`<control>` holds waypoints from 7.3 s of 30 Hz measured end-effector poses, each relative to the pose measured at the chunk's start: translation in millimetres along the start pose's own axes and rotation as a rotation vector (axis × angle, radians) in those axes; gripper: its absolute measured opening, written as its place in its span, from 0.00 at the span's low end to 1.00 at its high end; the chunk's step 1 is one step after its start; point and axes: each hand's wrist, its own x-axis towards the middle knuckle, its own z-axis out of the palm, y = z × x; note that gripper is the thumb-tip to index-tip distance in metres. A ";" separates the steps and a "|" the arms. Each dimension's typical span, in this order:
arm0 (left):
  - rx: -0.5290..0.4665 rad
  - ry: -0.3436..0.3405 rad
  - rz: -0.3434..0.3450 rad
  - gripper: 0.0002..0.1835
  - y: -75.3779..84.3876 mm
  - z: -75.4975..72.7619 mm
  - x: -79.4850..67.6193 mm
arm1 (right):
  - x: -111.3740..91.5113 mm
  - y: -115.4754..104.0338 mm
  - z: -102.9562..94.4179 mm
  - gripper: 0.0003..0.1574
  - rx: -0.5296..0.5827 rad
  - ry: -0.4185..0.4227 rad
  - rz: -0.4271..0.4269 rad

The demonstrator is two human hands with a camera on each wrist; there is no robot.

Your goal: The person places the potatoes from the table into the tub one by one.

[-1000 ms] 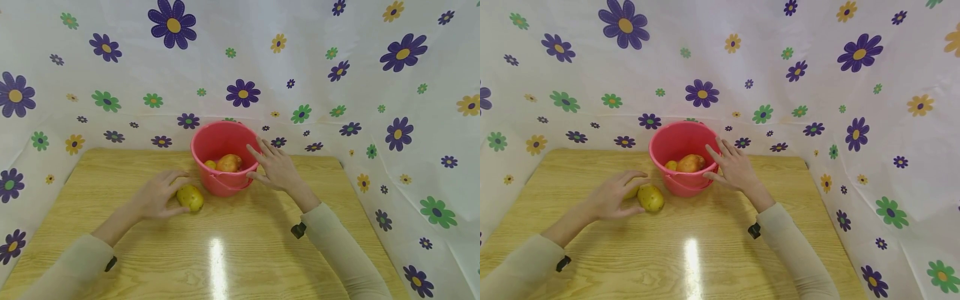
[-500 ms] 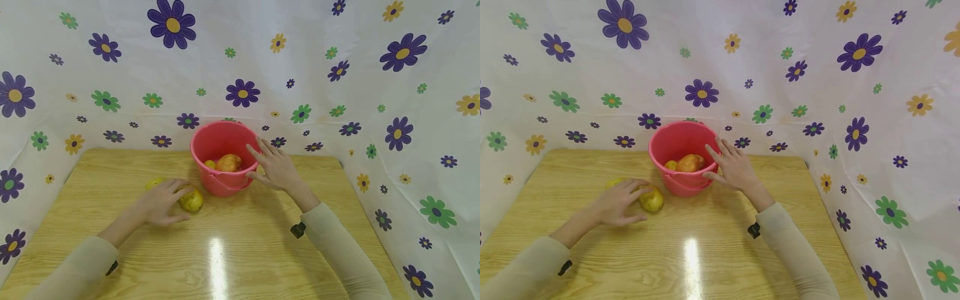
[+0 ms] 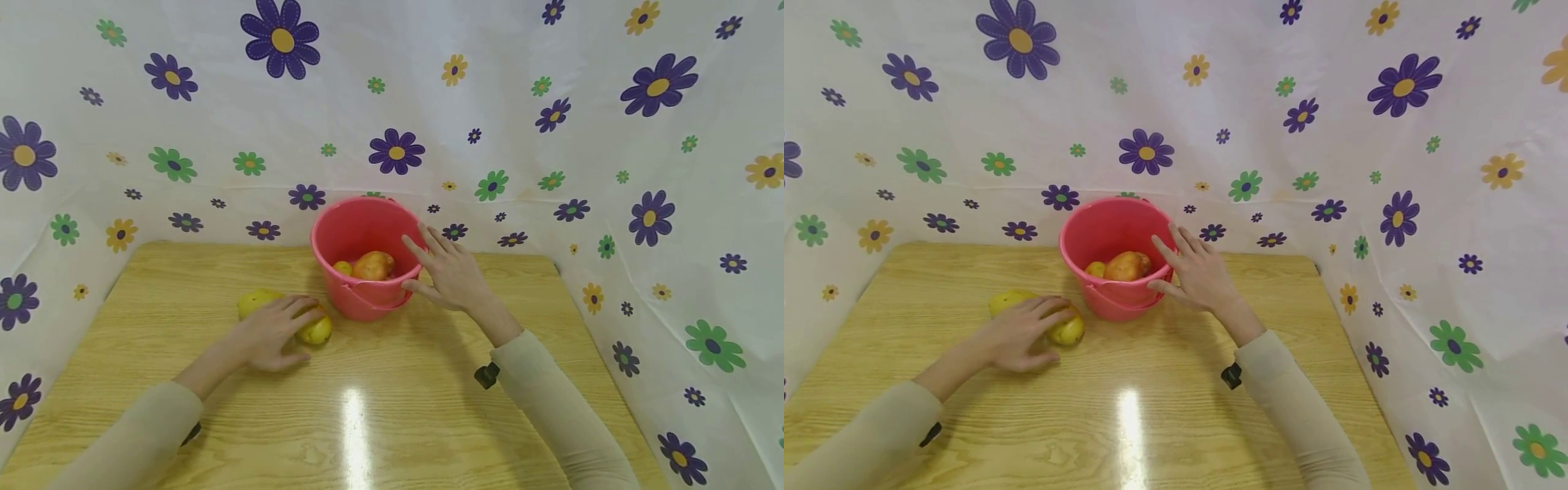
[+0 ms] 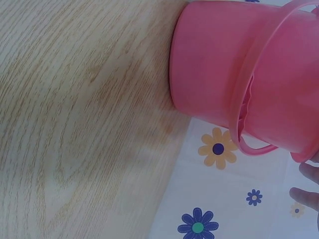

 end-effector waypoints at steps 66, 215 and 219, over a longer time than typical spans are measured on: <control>-0.058 0.083 0.008 0.34 20.4 6.6 14.0 | 0.4 1.5 1.9 0.60 -0.004 -0.008 0.006; -0.046 -0.195 -0.126 0.36 -19.7 -122.6 175.5 | 0.3 -1.0 -2.0 0.54 -0.040 -0.014 0.009; -0.042 -0.207 -0.136 0.37 -19.5 -121.4 177.5 | 0.0 -1.3 -2.4 0.55 -0.037 -0.018 0.016</control>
